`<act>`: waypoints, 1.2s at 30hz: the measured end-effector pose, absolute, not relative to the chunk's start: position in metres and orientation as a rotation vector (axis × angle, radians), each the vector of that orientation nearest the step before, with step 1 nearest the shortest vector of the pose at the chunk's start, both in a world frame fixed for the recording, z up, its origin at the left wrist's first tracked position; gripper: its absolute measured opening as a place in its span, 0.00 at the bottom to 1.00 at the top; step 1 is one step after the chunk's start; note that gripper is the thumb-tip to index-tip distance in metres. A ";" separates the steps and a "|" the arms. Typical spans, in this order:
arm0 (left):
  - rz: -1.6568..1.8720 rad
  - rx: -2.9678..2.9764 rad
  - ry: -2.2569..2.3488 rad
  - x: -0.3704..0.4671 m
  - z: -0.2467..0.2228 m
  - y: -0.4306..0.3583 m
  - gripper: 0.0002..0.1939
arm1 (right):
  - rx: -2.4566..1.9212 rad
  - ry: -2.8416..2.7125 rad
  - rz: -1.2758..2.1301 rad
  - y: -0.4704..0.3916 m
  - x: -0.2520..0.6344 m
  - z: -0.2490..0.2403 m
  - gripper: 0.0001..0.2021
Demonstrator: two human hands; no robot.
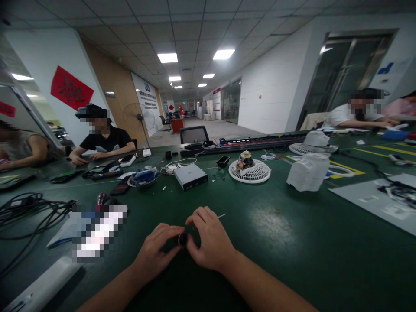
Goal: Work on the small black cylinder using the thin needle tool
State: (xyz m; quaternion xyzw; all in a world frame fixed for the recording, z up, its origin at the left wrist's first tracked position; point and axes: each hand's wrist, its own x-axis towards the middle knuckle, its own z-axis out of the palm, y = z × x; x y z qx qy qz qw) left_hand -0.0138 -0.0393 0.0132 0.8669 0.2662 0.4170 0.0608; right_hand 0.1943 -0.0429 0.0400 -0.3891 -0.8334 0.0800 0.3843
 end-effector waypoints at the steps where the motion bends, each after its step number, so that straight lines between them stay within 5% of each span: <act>1: 1.256 2.619 0.823 -0.014 0.013 -0.039 0.16 | -0.993 -2.082 0.184 -0.042 0.195 0.040 0.13; 10: 1.283 2.456 1.102 -0.020 0.009 -0.034 0.22 | -0.774 -1.843 0.101 -0.032 0.224 0.031 0.10; 23: 1.305 2.339 1.188 -0.021 0.004 -0.029 0.28 | -0.792 -1.540 0.704 -0.024 0.217 0.021 0.15; 36: 1.322 2.442 1.169 -0.018 0.009 -0.033 0.28 | -0.836 -1.657 0.783 -0.027 0.217 0.022 0.13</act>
